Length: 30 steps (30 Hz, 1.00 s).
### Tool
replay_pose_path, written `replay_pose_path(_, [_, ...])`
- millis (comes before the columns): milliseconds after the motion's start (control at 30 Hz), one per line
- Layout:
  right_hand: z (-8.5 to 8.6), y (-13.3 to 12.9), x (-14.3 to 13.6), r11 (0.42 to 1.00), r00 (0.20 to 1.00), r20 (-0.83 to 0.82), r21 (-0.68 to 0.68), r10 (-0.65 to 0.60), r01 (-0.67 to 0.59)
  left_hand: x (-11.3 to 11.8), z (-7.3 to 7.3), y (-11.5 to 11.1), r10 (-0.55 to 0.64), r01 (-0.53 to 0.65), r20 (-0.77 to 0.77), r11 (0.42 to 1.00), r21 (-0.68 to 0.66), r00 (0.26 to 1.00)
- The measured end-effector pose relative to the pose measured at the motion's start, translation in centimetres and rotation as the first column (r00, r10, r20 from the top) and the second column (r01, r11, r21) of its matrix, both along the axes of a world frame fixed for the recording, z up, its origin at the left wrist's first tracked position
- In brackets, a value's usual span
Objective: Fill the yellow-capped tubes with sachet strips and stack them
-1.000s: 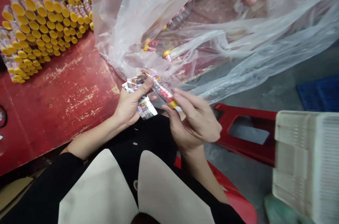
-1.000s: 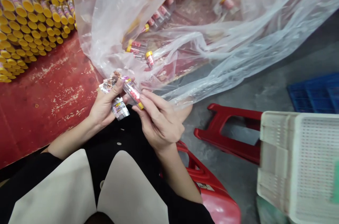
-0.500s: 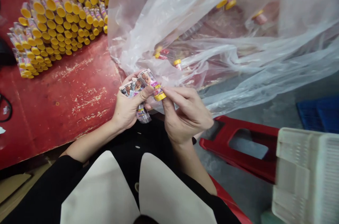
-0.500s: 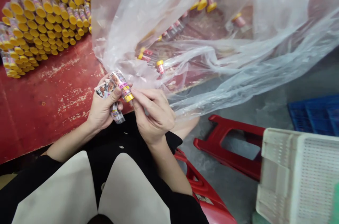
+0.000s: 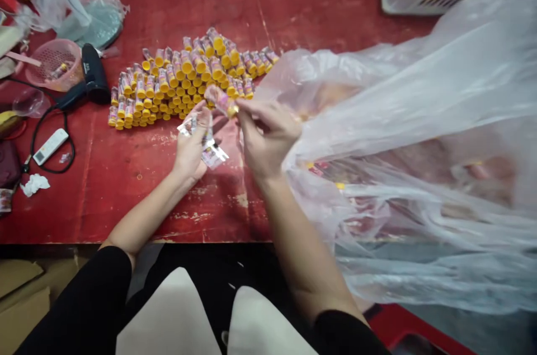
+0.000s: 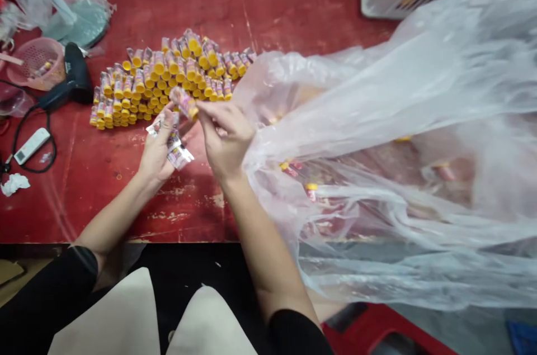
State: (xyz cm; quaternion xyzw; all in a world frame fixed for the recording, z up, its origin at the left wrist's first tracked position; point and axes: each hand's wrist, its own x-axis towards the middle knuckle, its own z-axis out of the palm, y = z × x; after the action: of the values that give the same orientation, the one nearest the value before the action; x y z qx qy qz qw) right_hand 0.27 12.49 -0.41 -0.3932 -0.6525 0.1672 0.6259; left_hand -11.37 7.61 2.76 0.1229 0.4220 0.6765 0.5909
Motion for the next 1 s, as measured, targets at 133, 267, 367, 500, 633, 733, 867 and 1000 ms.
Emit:
replay_pose_path(133, [-1.8, 11.2, -5.0, 0.996, 0.998, 0.043, -0.084, -0.037, 0.041, -2.8, -0.4, 0.0, 0.131, -0.123, 0.06, 0.984, -0.127, 0.99])
replay_pose_path(267, [-0.9, 11.0, -5.3, 0.983, 0.968, 0.251, -0.182, 0.011, 0.036, -3.4, -1.2, -3.1, 0.09, -0.072, 0.072, 0.972, -0.222, 0.993])
replay_pose_path(367, [1.1, 2.9, 0.0, 0.993, 0.957, 0.29, -0.113, 0.004, 0.03, -3.1, -2.2, -4.6, 0.059, -0.037, 0.062, 0.951, -0.305, 0.996])
replay_pose_path(500, [0.9, -5.4, 11.6, 0.93, 0.908, 0.282, -0.111, -0.309, 0.351, -0.4, -3.3, -5.2, -0.088, 0.119, 0.095, 0.91, -0.397, 0.992])
replay_pose_path(633, [-4.4, -3.2, 21.3, 0.809, 0.859, 0.499, -0.454, -0.115, 0.373, 4.8, -2.8, -5.6, -0.291, 0.335, 0.176, 0.884, -0.326, 0.94])
replay_pose_path(733, [-7.3, 0.6, 22.8, 0.765, 0.873, 0.465, -0.613, 0.146, 0.198, 8.4, -2.1, -5.3, -0.359, 0.414, 0.231, 0.868, -0.273, 0.904])
replay_pose_path(867, [-6.7, 0.2, 23.4, 0.792, 0.906, 0.392, -0.598, 0.157, 0.122, 11.2, -1.7, -4.9, -0.296, 0.348, 0.216, 0.899, -0.265, 0.93])
replay_pose_path(1000, [-4.2, -6.7, 22.7, 0.868, 0.998, -0.026, -0.492, 0.062, -0.067, 13.2, -1.7, -5.5, -0.181, 0.203, 0.138, 0.966, -0.16, 0.974])
